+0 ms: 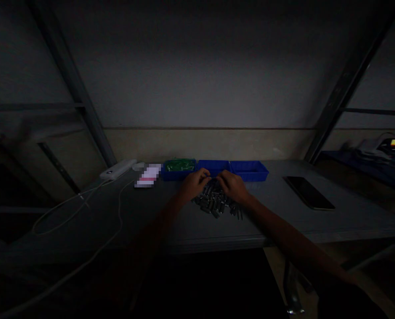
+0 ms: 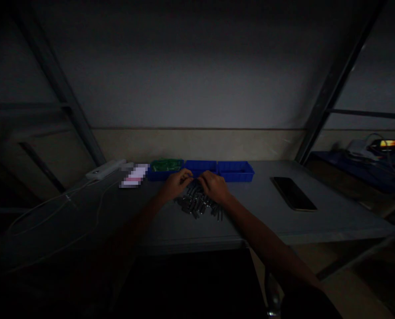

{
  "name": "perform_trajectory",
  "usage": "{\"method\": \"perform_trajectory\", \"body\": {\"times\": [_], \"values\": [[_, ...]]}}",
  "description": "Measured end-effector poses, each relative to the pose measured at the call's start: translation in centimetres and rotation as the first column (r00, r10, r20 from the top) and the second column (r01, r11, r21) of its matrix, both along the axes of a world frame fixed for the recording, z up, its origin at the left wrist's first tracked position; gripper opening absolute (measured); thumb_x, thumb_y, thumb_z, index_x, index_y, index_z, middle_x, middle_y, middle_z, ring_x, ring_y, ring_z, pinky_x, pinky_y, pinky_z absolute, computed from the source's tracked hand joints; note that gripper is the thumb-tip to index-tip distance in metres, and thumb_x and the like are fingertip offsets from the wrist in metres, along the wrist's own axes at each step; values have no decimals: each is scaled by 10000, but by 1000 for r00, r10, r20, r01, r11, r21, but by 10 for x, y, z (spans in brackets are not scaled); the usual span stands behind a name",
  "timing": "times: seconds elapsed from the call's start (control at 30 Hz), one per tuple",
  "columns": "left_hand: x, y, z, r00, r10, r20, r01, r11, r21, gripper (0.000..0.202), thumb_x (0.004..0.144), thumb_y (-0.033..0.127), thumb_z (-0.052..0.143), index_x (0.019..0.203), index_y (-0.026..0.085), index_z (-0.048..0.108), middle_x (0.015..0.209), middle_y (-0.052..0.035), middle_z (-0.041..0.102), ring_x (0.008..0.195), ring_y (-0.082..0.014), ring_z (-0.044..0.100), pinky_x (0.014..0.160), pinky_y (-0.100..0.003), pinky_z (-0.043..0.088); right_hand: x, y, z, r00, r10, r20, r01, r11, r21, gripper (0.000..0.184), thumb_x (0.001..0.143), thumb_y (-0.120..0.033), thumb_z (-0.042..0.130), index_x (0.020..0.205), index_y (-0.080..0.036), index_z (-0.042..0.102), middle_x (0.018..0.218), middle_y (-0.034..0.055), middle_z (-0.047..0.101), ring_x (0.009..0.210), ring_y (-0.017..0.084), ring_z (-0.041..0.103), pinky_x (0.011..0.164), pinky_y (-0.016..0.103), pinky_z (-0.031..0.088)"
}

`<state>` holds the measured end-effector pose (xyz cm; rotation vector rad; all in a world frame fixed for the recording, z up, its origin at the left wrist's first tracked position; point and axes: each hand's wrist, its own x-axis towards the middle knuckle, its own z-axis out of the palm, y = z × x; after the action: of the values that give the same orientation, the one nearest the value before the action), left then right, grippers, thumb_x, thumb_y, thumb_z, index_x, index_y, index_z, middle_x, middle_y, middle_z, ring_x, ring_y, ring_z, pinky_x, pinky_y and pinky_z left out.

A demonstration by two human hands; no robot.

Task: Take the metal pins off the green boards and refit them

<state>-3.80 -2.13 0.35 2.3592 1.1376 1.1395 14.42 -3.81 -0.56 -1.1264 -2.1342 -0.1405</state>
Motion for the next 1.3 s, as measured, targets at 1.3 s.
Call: {"method": "perform_trajectory", "body": {"times": [1.3], "values": [[-9,5,-8,892,-220,-394,193,975,-107,103,765,182,562,777,193,663,848,-41,626,861,-177,531,812,-275,387,73,31,0,613,-727,-309,674,685,-276,380,880,-407,390,1068,-134,576,823,137,652,705,212,585,596,276,337]]}}
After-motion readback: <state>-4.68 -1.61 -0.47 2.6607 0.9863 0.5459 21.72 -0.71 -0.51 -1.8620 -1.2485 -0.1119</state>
